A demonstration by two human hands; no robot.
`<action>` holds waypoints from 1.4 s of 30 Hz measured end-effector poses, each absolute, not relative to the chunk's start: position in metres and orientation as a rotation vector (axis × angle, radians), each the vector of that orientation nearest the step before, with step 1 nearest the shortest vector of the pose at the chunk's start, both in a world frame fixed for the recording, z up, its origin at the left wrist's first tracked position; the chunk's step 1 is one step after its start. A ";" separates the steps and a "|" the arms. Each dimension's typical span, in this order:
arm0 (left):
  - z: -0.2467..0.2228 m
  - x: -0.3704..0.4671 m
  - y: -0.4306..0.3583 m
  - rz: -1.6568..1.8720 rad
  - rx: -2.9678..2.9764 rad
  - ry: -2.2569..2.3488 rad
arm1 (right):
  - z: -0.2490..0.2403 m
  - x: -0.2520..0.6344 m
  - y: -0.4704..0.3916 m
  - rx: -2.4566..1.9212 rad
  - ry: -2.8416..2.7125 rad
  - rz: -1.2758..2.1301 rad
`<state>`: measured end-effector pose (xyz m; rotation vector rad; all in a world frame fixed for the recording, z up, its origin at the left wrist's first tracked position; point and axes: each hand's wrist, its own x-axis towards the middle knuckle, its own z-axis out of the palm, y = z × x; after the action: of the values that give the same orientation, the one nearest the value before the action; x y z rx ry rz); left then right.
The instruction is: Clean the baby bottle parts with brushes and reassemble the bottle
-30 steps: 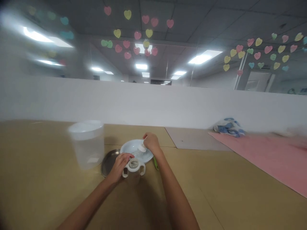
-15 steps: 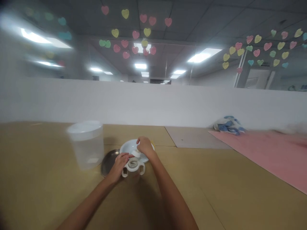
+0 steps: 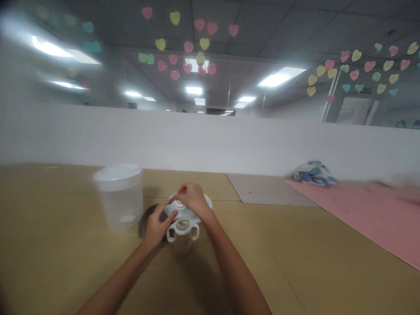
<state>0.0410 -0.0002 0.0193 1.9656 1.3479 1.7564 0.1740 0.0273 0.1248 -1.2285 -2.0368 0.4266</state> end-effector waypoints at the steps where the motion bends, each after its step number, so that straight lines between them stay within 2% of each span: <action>1: 0.019 0.041 0.000 1.781 1.960 1.361 | 0.128 0.171 0.021 -1.181 -2.046 0.450; 5: 0.017 0.042 0.001 1.852 1.937 1.425 | 0.132 0.164 0.006 -1.050 -2.138 0.499; 11: 0.015 0.041 -0.001 1.863 2.030 1.431 | 0.126 0.168 0.007 -1.123 -2.286 0.195; 21: 0.013 0.038 -0.005 1.926 2.109 1.482 | 0.124 0.171 0.012 -0.922 -2.412 0.176; 30: 0.012 0.038 -0.006 1.929 2.178 1.485 | 0.121 0.171 0.013 -0.964 -2.430 0.145; 34: 0.011 0.038 -0.006 1.891 2.175 1.459 | 0.127 0.180 0.016 -0.922 -2.418 0.301; 39: 0.012 0.039 -0.004 1.840 2.037 1.424 | 0.129 0.190 0.027 -0.882 -2.289 0.901; 42: 0.012 0.037 0.002 1.839 1.933 1.482 | 0.125 0.190 0.035 -1.041 -2.156 0.902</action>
<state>0.0374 0.0023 0.0117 1.9333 1.4815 1.8389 0.1901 0.0345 0.1252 -1.0415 -2.1560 0.9016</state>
